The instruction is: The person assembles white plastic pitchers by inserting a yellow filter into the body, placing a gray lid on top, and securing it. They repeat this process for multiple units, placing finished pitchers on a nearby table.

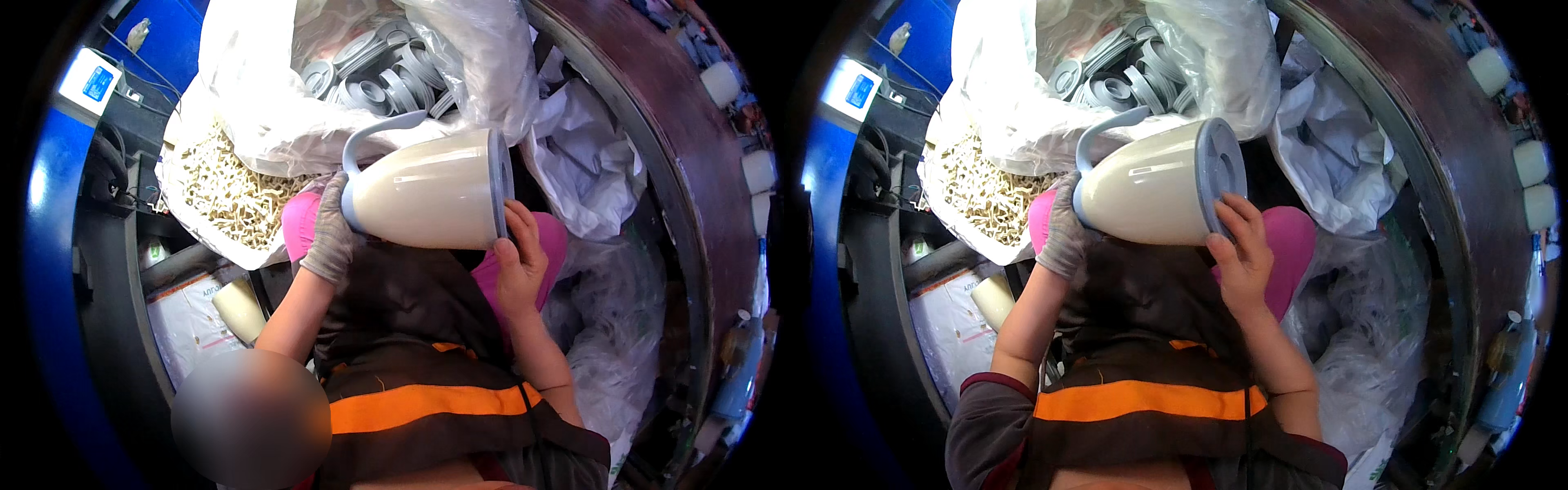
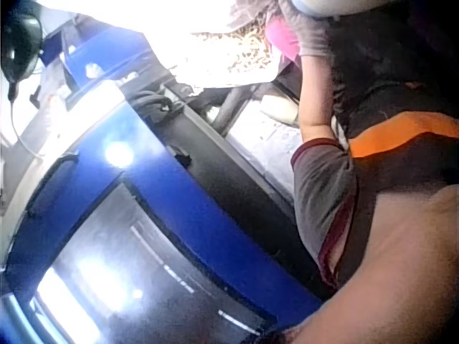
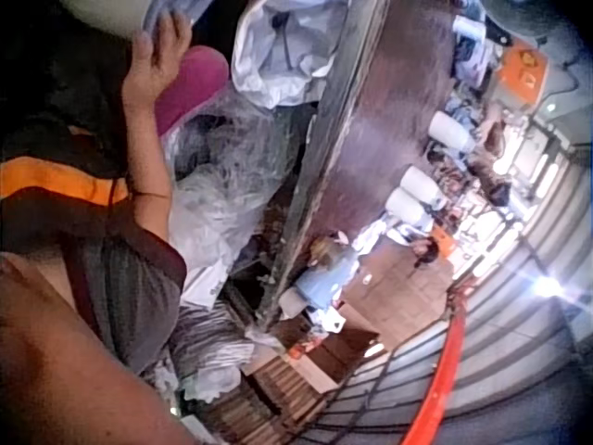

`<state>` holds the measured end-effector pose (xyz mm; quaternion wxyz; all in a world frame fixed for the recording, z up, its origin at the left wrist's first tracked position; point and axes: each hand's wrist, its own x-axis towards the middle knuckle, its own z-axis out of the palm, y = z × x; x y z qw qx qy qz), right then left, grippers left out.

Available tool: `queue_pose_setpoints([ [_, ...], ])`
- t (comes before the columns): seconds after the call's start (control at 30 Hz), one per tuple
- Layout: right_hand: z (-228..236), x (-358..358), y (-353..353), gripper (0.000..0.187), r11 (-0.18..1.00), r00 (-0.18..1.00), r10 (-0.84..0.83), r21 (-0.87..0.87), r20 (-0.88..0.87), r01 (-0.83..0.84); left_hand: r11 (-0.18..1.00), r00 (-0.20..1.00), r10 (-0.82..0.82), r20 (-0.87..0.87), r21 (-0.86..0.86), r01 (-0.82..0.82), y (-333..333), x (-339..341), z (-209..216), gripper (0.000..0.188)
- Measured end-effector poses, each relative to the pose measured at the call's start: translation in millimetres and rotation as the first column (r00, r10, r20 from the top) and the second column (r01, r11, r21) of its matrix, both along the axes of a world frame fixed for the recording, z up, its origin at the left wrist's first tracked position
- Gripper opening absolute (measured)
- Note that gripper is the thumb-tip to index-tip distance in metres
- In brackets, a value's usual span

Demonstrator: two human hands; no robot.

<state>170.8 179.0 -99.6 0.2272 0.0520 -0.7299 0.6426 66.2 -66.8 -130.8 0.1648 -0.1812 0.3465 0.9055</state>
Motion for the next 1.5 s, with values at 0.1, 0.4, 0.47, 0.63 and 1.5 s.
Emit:
queue_pose_setpoints([
  [0.1,10.9,-6.4,22.8,0.04,0.993,0.994,0.107,0.062,-0.035,-0.104,0.992,1.0,-0.008,0.018,0.127,0.006,-4.2,-3.4,4.9,0.036],
  [0.4,34.1,0.5,40.4,0.066,0.774,0.967,0.253,0.609,-0.045,-0.174,0.974,0.984,-0.163,0.076,0.172,0.148,-18.4,4.8,6.2,0.036],
  [0.47,14.0,2.5,39.1,0.061,0.862,0.997,0.067,0.506,-0.033,-0.042,0.996,0.996,-0.081,-0.043,0.034,0.083,-9.8,12.4,9.5,0.038],
  [0.63,-41.9,-12.2,22.1,0.045,0.786,0.644,0.381,-0.599,0.663,0.152,0.724,0.602,-0.349,-0.718,-0.614,-0.313,-4.5,23.4,75.8,0.048],
  [1.5,77.5,8.1,187.2,0.039,0.663,0.749,-0.62,0.355,-0.231,0.659,-0.099,0.511,0.596,-0.619,-0.688,-0.719,-374.6,100.5,-125.7,0.029],
])
